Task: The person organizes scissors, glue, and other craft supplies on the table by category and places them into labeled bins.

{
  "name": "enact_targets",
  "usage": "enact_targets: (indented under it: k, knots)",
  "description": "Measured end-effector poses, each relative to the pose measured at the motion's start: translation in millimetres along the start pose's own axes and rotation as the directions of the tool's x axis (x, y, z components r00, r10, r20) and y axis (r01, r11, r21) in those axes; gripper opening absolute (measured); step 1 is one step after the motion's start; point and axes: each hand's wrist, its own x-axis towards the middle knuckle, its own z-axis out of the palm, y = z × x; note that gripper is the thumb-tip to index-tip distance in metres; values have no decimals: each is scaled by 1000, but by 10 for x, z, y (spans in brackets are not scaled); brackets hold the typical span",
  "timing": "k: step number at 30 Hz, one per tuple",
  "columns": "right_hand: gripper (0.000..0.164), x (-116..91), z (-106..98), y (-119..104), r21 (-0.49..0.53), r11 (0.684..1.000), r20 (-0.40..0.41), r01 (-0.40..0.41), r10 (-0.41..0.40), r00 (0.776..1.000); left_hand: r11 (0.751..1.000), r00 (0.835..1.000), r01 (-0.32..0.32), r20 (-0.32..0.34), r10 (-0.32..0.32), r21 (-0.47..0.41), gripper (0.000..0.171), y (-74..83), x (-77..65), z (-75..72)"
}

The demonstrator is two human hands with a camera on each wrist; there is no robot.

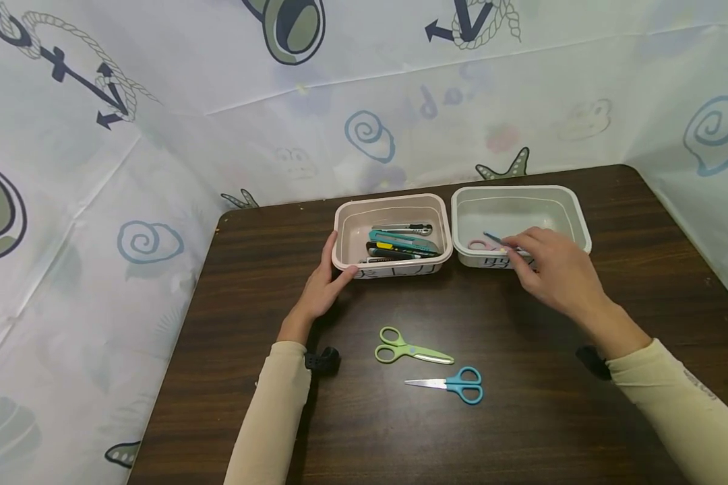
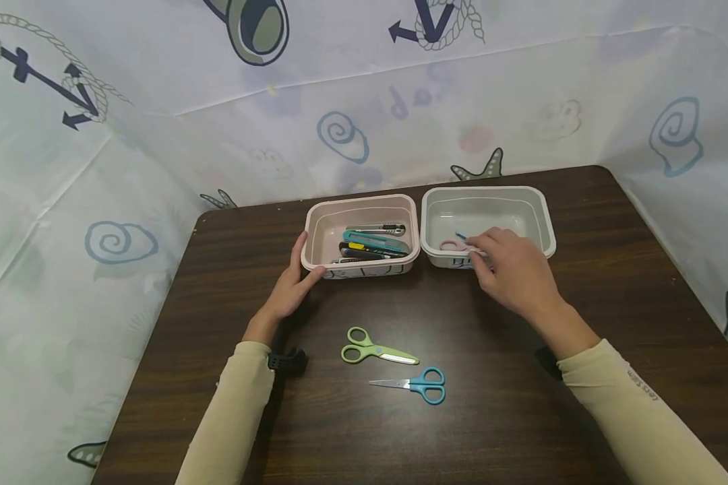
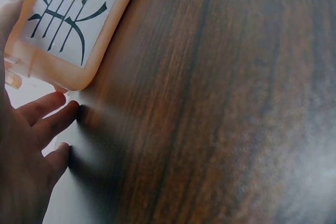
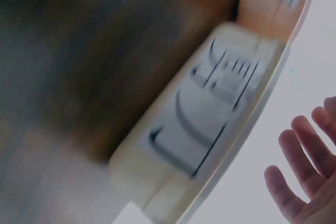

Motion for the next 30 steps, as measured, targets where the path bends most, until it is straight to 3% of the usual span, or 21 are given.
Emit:
enact_targets:
  k: [3,6,10,13,20,30]
  knots:
    - [23,-72,84,-181,4,998,20,68,-68,997,1000,1000,-3,2,3,-2,84,-4,0,-2]
    - [26,-169,191,-374,15,996,127,89,-90,988,1000,1000,-1,1,1,-2,84,-9,2,-5]
    - [27,-306,351,-612,45,994,297,99,-108,949,1000,1000,-2,2,2,-2,84,-19,1,-4]
    - [27,-386,454,-761,77,990,371,115,-136,919,1000,1000,-4,3,4,0,84,-22,2,-4]
    - [26,-468,625,-979,151,972,407,179,-226,885,1000,1000,-6,-3,6,11,83,-16,9,-5]
    - [29,-516,768,-1166,141,965,411,223,-261,873,1000,1000,8,1,-8,-2,84,-9,4,-5]
